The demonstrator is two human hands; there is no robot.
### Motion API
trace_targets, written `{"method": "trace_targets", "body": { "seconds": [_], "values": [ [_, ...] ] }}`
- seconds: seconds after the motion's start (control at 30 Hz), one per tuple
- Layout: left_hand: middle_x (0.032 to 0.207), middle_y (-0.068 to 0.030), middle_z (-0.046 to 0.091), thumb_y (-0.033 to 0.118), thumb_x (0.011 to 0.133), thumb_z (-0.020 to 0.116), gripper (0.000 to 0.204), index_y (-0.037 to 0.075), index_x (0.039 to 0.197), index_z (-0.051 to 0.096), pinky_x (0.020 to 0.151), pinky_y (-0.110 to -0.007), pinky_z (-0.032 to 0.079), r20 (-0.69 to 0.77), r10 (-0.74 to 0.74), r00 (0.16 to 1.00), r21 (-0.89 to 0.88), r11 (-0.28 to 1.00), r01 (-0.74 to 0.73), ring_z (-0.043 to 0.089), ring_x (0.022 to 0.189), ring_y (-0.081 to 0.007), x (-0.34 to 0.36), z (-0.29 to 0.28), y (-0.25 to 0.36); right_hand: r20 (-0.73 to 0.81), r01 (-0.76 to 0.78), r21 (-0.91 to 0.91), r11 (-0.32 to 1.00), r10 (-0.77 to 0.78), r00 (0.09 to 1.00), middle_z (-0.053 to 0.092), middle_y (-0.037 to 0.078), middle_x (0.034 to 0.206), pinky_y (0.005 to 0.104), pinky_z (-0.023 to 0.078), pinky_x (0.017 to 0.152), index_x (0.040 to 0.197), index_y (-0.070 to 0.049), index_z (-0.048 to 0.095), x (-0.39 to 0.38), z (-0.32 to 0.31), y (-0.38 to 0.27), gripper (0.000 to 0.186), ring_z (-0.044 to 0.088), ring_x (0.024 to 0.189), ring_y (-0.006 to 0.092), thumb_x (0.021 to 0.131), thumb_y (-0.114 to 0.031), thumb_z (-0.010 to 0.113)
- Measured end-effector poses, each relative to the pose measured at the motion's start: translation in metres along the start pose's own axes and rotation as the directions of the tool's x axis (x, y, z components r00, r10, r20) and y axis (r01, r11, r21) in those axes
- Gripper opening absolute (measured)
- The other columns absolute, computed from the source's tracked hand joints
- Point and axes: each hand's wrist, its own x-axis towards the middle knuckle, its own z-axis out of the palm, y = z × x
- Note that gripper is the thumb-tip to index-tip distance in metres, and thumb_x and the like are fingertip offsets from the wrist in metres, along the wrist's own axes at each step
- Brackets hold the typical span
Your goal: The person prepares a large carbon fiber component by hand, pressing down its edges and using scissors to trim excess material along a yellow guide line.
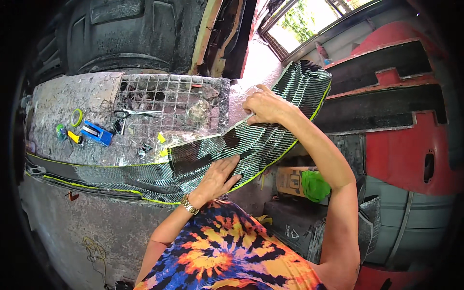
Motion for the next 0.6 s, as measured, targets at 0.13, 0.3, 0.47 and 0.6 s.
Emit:
{"method": "trace_targets", "body": {
  "seconds": [0.13,0.3,0.47,0.6],
  "values": [
    [0.138,-0.0222,0.058,0.029,0.1,0.057,0.053,-0.007,0.138,0.052,0.107,-0.043,0.042,0.007,-0.026,1.0,-0.129,0.991,0.026,0.054,0.125,-0.0361,0.004,-0.003,-0.006,0.016,-0.001,-0.014,1.0,0.002,1.0,0.069,0.011,0.102,0.0504,0.032,0.114,0.102,-0.007,0.07,0.002,0.015,0.016,0.03,0.062,0.112,0.0284,0.084,-0.031,0.073],
    [0.132,-0.0203,0.063,0.023,0.102,0.055,0.043,-0.003,0.136,0.056,0.105,-0.039,0.045,0.043,-0.172,0.984,-0.418,0.892,0.174,0.061,0.118,-0.0329,0.009,-0.009,-0.014,-0.053,0.0,0.021,1.0,0.001,0.999,0.069,0.012,0.099,0.0554,0.031,0.115,0.104,-0.008,0.07,-0.003,0.025,0.022,0.032,0.064,0.11,0.0303,0.085,-0.034,0.073],
    [0.139,-0.0134,0.06,0.012,0.105,0.048,0.039,-0.004,0.141,0.052,0.111,-0.03,0.04,0.181,-0.308,0.934,-0.766,0.552,0.331,0.056,0.129,-0.0192,0.006,0.001,-0.044,-0.557,0.098,0.078,0.992,-0.038,0.829,0.064,0.01,0.096,0.0486,0.041,0.107,0.102,-0.005,0.065,-0.029,0.014,-0.03,0.024,0.062,0.101,0.0312,0.085,-0.021,0.072],
    [0.141,-0.0144,0.058,0.005,0.103,0.047,0.04,-0.005,0.141,0.05,0.113,-0.031,0.039,0.269,-0.291,0.918,-0.844,0.388,0.371,0.053,0.132,-0.0208,0.011,0.001,-0.046,-0.451,0.241,0.357,0.903,-0.06,0.891,0.068,0.013,0.095,0.044,0.049,0.088,0.104,-0.002,0.067,-0.059,0.072,-0.1,0.032,0.064,0.093,0.0317,0.089,-0.03,0.069]
  ]
}}
